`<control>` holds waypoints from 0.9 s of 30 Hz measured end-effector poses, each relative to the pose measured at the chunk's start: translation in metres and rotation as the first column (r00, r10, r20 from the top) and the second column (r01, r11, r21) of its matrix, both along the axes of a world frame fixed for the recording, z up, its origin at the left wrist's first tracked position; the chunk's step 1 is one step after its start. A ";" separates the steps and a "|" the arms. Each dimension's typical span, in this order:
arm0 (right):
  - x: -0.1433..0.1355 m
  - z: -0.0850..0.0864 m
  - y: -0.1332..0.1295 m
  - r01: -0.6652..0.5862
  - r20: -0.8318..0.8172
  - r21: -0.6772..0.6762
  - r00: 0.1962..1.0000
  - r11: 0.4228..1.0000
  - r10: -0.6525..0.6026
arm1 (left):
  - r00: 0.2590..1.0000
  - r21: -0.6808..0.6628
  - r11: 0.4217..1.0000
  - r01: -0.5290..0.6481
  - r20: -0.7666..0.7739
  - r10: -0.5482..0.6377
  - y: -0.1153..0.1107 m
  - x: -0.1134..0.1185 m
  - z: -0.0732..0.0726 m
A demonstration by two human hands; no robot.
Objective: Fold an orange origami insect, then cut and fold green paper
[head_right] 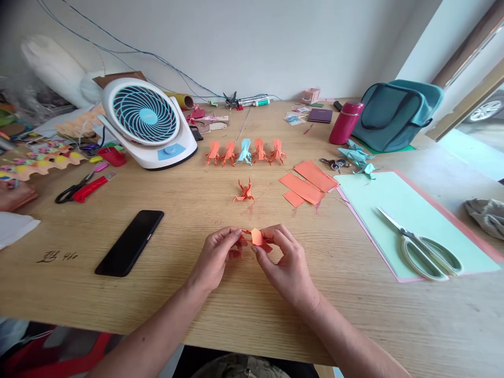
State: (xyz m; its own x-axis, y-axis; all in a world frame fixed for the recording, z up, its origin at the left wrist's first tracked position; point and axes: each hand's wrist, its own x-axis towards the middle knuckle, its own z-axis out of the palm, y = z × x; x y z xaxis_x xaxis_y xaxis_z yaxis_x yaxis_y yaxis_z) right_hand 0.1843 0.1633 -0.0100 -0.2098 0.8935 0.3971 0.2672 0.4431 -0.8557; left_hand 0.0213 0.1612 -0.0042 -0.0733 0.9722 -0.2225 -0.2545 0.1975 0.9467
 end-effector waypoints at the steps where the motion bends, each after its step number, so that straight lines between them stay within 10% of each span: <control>1: 0.000 0.000 0.000 0.000 0.016 0.010 1.000 1.000 0.000 | 1.000 -0.022 1.000 0.012 0.023 -0.011 0.000 0.000 0.001; 27: 0.010 -0.003 0.004 -0.171 -0.083 -0.080 0.983 0.982 0.164 | 0.990 0.136 0.981 0.136 -0.047 -0.131 -0.007 -0.007 0.004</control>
